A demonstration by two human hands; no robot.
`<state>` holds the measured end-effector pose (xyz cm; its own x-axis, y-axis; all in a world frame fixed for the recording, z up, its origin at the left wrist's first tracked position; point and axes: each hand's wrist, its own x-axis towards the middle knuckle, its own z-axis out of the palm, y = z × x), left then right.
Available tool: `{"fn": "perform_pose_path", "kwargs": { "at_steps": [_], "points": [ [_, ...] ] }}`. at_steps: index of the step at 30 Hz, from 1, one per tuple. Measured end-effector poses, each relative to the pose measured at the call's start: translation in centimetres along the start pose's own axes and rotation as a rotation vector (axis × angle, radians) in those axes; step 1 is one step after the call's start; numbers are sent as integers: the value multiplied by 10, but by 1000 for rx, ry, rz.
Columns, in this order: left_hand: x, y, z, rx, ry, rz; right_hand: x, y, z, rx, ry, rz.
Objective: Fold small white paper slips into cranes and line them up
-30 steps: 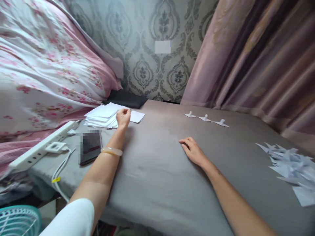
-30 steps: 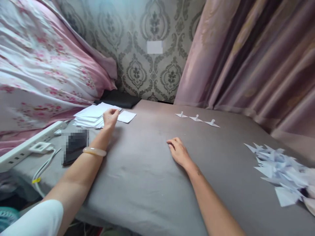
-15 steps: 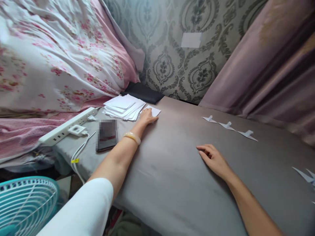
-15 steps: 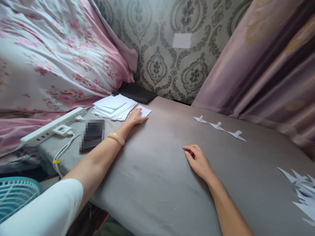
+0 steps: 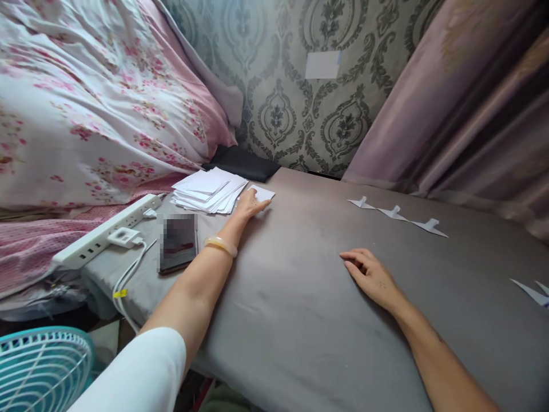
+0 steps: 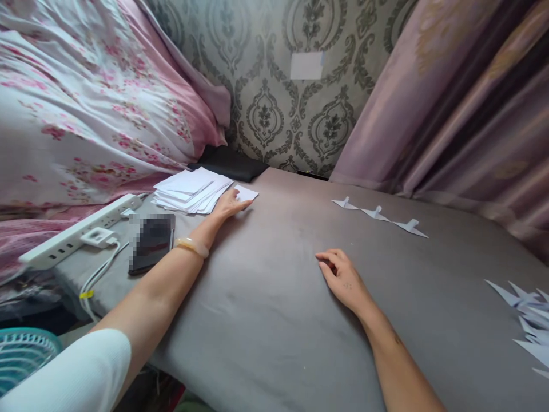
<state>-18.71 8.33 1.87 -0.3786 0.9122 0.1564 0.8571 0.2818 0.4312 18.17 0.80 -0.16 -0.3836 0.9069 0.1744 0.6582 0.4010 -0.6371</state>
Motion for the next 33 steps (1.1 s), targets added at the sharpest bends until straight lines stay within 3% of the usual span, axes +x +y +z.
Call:
{"fn": "perform_pose_path", "kwargs": {
  "at_steps": [8,23,33],
  "points": [
    [0,-1,5,13,30,31,-3,-6,-2,-13,5,20],
    [5,-5,-2,-163,111,-76,-5,-8,-1,33,-9,43],
    [5,-14,2,-188,246,119,-7,-13,-2,40,25,38]
  ]
}}
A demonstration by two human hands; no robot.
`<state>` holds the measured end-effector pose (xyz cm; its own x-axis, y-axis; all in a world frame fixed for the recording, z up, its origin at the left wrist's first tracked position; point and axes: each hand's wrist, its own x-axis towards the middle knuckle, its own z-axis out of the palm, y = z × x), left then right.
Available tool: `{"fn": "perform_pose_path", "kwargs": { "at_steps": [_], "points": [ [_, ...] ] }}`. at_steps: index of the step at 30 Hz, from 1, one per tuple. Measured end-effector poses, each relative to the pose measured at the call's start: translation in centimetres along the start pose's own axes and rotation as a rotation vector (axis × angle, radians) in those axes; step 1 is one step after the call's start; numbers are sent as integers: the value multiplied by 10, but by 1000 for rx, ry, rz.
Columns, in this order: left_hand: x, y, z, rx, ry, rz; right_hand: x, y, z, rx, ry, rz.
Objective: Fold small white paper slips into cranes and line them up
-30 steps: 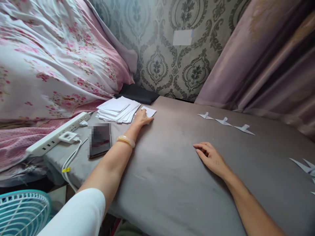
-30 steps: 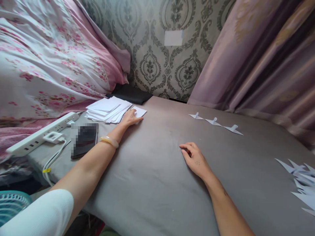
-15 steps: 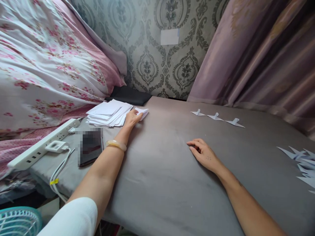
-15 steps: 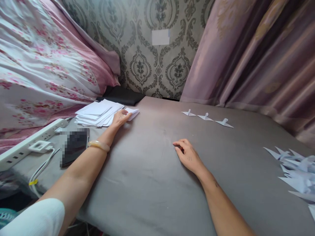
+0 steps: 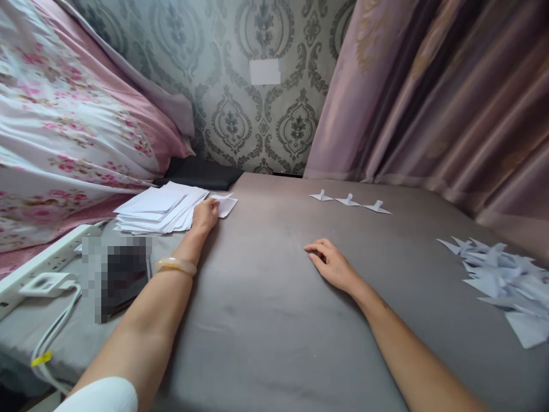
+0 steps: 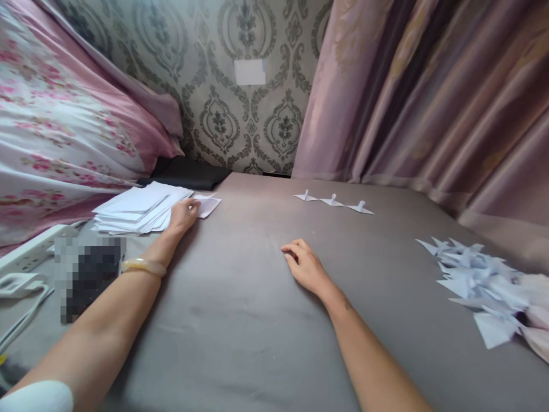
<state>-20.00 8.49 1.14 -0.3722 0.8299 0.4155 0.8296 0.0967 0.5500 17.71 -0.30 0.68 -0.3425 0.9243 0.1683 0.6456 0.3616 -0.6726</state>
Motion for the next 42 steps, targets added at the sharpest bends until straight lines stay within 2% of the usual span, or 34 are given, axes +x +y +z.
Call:
{"fn": "perform_pose_path", "kwargs": {
  "at_steps": [3,5,7,9,11,13,15,17,20,23,25,28,29,32,35,37,39,42],
  "points": [
    [-3,13,-11,-62,127,111,-1,-1,1,10,18,-12],
    [-8,34,-20,-116,193,159,-2,-2,1,63,68,-21],
    [-18,66,-25,-425,214,164,-2,-4,0,146,170,1],
    [-34,102,-27,-855,27,119,-4,-8,-5,263,287,59],
    [-54,134,-25,-1171,-274,-2,-6,-15,-12,426,350,140],
    [-77,155,-19,-1297,-522,-129,-10,-22,-19,617,335,228],
    [-97,165,-10,-1317,-664,-236,-13,-29,-23,719,309,302],
    [-112,165,2,-1290,-753,-318,-15,-32,-23,692,275,363],
    [-123,155,20,-1172,-825,-390,-18,-29,-18,547,204,377],
    [-122,143,30,-958,-805,-374,-20,-22,-12,402,87,362],
    [-119,139,29,-772,-709,-229,-21,-18,-12,319,20,376],
    [-119,143,15,-507,-569,170,-23,-16,-14,217,4,410],
    [-121,147,8,-438,-596,318,-24,-16,-15,198,1,419],
    [-133,163,-14,-225,-833,648,-25,-19,-16,209,-27,456],
    [-146,171,-26,16,-918,742,-24,-25,-19,269,-63,551],
    [-151,169,-25,104,-919,766,-24,-29,-24,287,-93,608],
    [-150,163,-20,92,-891,785,-25,-31,-31,278,-153,596],
    [-145,155,-10,-37,-845,755,-28,-27,-44,227,-291,476]
  ]
}}
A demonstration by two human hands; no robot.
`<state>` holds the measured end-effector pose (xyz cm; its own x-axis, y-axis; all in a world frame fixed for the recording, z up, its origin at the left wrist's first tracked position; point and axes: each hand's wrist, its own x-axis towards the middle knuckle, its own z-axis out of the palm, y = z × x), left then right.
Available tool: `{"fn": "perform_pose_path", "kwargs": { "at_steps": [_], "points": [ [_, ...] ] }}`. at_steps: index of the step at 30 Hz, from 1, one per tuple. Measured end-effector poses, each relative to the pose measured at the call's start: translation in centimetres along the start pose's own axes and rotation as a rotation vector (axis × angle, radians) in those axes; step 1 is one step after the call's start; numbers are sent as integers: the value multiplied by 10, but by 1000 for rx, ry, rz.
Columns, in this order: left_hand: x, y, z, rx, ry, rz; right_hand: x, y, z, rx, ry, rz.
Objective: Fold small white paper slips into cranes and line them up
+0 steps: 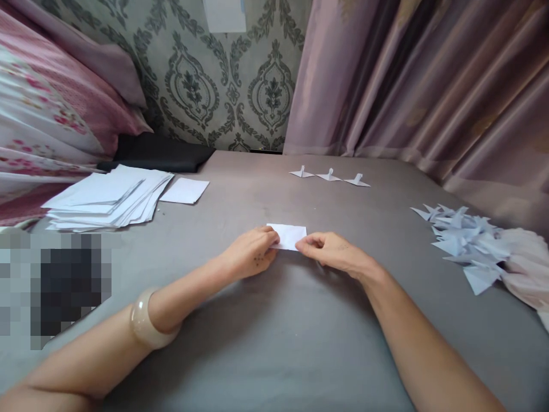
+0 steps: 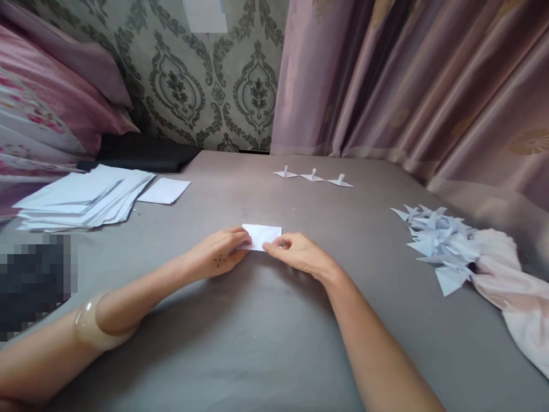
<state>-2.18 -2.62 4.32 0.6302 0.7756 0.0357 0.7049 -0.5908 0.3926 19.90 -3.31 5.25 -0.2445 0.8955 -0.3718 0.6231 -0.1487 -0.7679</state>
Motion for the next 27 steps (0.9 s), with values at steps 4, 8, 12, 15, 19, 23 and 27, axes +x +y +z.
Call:
{"fn": "perform_pose_path", "kwargs": {
  "at_steps": [4,8,12,15,19,23,27],
  "points": [
    [9,-10,5,-138,98,-128,5,12,-8,-136,40,-101],
    [14,-15,8,-167,172,-288,17,18,0,-256,219,-152],
    [15,-19,11,-237,226,-391,22,17,10,-284,347,-132],
    [15,-21,13,-262,262,-388,22,16,15,-307,424,-110],
    [15,-22,17,-225,284,-365,22,15,21,-378,497,-62],
    [13,-28,25,-152,313,-316,22,14,26,-446,529,-37],
    [11,-33,31,-81,340,-265,21,15,26,-476,536,-47]
  ]
}}
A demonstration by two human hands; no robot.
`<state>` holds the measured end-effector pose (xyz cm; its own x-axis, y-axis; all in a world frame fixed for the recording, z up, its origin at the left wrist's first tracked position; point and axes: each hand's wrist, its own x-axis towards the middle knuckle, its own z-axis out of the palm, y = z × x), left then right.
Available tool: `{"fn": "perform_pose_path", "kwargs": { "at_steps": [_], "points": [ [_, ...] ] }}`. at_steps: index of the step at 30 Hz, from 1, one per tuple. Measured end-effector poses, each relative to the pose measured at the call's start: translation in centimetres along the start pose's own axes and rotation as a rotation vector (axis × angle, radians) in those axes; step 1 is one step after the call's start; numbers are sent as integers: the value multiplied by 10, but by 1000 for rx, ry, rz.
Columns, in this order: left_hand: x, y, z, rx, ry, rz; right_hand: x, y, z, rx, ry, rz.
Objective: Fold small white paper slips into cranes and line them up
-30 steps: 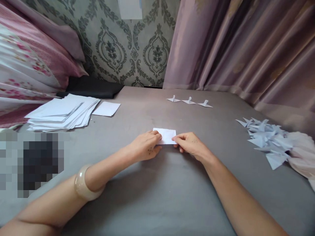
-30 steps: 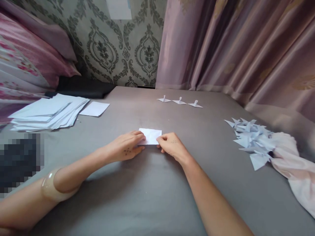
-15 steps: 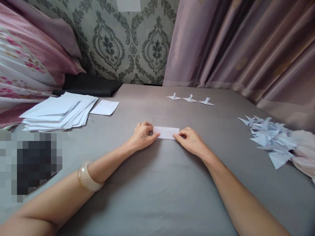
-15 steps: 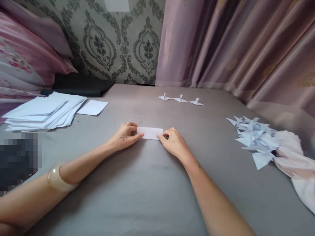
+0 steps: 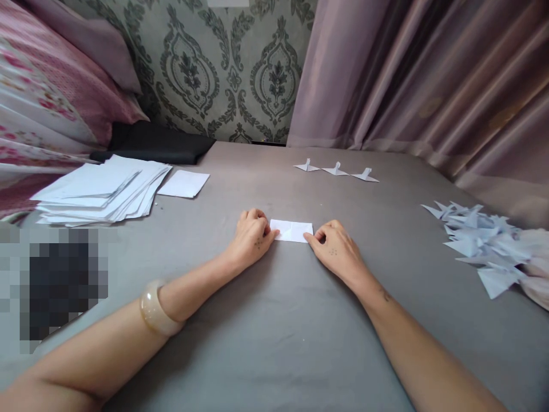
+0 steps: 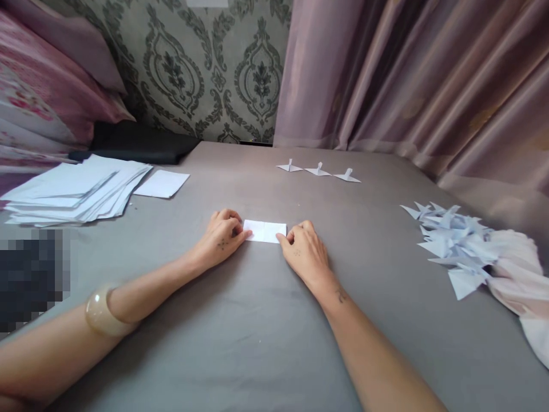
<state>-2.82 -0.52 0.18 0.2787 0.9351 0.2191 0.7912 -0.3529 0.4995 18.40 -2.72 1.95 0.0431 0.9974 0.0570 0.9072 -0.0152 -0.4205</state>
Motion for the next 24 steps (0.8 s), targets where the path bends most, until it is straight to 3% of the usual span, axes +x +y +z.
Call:
{"fn": "perform_pose_path", "kwargs": {
  "at_steps": [5,7,12,15,19,24],
  "points": [
    [-2,8,-6,154,-32,30,1,7,-1,16,-2,-59],
    [-1,13,-11,224,-42,105,1,8,-1,27,18,-102],
    [-3,27,-20,367,-300,430,-4,-1,1,62,15,-461],
    [-12,38,-18,496,-374,407,-12,-11,-1,-96,-54,-593],
    [-24,52,-16,590,-397,324,-20,-18,-6,-298,-96,-578],
    [-26,60,-30,555,-463,260,-23,-11,-11,-265,-137,-571]
  ]
}}
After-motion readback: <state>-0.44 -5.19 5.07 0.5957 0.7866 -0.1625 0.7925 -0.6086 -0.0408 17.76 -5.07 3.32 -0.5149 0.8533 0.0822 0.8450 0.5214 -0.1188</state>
